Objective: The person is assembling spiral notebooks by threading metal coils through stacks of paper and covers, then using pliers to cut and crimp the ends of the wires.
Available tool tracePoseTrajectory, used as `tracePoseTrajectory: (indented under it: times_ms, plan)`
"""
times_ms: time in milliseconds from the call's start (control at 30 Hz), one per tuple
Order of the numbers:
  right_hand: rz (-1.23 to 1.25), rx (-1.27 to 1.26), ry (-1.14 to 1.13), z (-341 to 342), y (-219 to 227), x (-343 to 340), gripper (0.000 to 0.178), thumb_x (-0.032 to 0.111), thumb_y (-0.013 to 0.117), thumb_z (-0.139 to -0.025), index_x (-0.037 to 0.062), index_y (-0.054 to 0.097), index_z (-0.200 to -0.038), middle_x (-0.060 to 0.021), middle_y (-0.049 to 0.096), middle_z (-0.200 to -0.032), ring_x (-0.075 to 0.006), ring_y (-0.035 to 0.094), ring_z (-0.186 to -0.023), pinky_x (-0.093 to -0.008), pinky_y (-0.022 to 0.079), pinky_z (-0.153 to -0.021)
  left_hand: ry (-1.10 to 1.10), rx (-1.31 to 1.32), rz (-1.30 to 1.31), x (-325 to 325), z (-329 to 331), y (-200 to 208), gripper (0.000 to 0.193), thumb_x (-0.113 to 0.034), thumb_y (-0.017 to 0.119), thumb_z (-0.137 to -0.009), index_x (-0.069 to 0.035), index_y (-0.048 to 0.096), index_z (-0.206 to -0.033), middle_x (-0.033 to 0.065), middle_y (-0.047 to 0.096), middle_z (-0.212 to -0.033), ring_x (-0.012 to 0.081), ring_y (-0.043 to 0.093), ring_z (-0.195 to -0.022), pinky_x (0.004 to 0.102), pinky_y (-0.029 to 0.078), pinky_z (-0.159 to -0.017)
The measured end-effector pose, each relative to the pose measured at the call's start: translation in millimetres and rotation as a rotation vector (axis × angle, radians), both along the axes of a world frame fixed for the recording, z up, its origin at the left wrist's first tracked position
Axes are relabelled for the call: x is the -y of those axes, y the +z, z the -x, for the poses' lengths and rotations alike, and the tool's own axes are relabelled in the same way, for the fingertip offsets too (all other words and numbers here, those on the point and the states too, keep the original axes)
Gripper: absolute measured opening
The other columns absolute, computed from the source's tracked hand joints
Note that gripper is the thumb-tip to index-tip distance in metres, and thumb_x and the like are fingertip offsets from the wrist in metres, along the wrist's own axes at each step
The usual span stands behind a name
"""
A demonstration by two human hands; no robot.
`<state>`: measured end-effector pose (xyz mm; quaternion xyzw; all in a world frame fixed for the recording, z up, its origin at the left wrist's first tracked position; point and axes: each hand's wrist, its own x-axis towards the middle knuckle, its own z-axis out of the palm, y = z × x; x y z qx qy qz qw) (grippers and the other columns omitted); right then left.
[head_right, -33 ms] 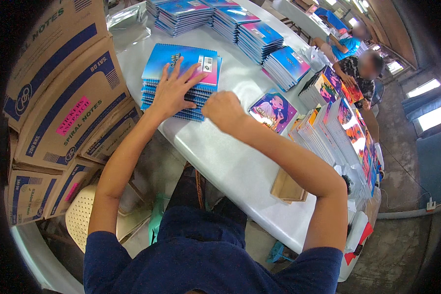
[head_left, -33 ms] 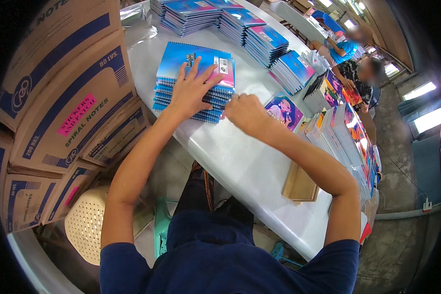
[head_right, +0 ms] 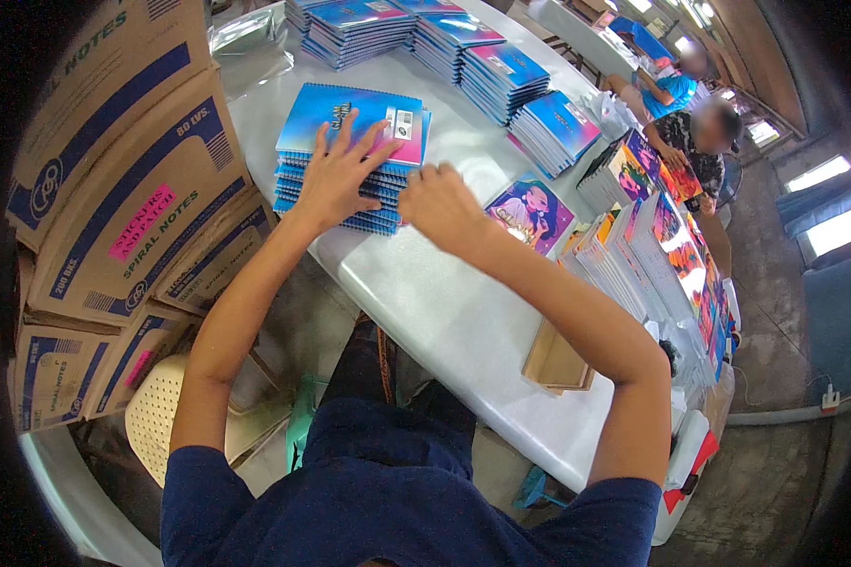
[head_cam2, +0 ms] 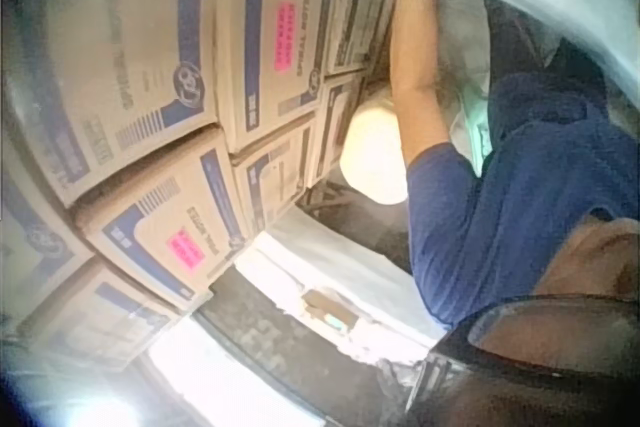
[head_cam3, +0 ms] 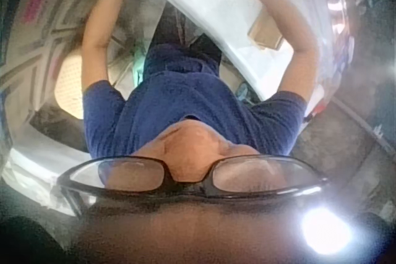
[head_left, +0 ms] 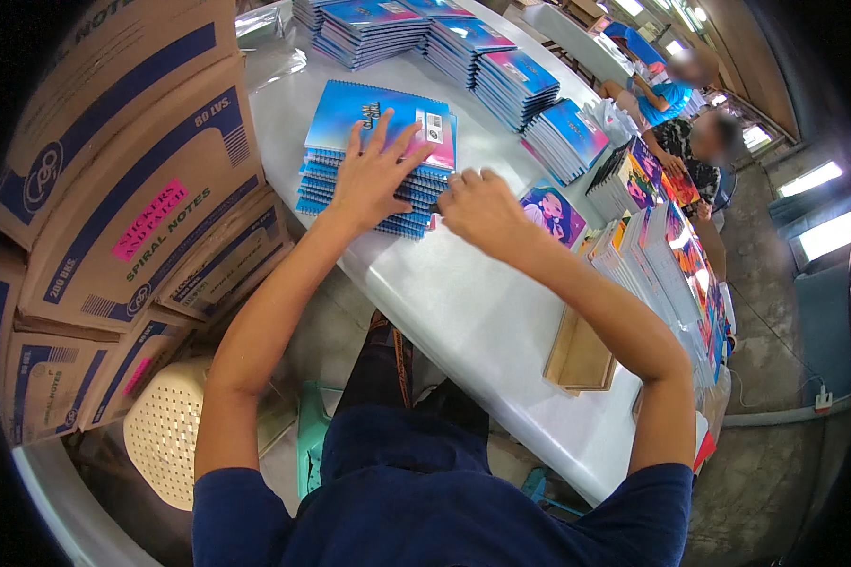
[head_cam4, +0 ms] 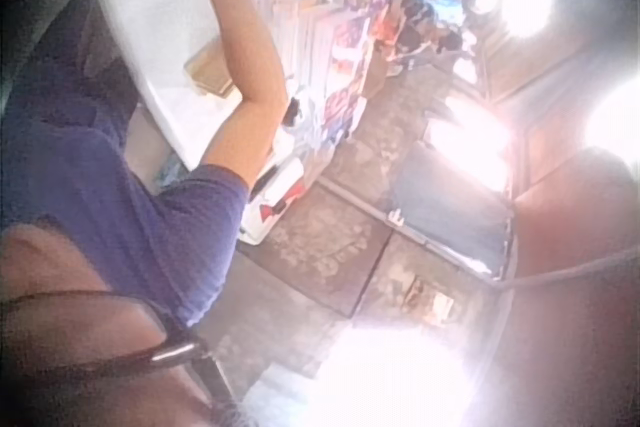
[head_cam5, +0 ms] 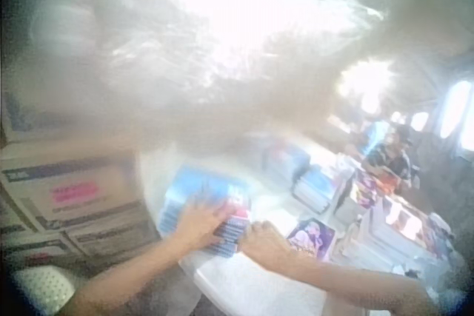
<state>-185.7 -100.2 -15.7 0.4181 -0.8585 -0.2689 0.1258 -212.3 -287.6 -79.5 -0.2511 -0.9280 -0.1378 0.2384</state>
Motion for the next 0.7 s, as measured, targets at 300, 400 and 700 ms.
tracePoseTrajectory:
  times_ms: [300, 400, 700]
  plan:
    - [-0.106, -0.077, 0.478, 16, 4, -28, 0.018, 0.014, 0.062, -0.08, 0.0117, 0.061, -0.097, -0.0014, 0.056, -0.102, -0.0161, 0.051, -0.106, -0.0395, 0.04, -0.096, -0.022, -0.006, -0.021, -1, -4, -3, 0.103, -0.03, 0.088, -0.054, -0.028, 0.038, -0.144, 0.0013, 0.034, -0.15, 0.0324, 0.025, -0.141, 0.0569, 0.022, -0.111]
    - [-0.103, -0.057, 0.369, 10, -1, -25, 0.013, 0.014, 0.063, -0.078, 0.0097, 0.064, -0.09, -0.0033, 0.06, -0.095, -0.0184, 0.057, -0.097, -0.0374, 0.046, -0.085, -0.036, -0.012, -0.039, -1, -3, -2, 0.099, -0.028, 0.088, -0.055, -0.026, 0.042, -0.142, 0.0026, 0.036, -0.148, 0.0328, 0.028, -0.139, 0.0561, 0.023, -0.111]
    - [0.065, 0.022, 0.227, 3, 2, -17, 0.016, 0.016, 0.067, -0.076, 0.0088, 0.066, -0.089, -0.0055, 0.061, -0.098, -0.0192, 0.058, -0.097, -0.0378, 0.043, -0.089, 0.015, -0.04, -0.062, -1, -19, -11, 0.1, -0.03, 0.087, -0.056, -0.027, 0.039, -0.144, 0.0014, 0.03, -0.152, 0.032, 0.021, -0.143, 0.0588, 0.022, -0.111]
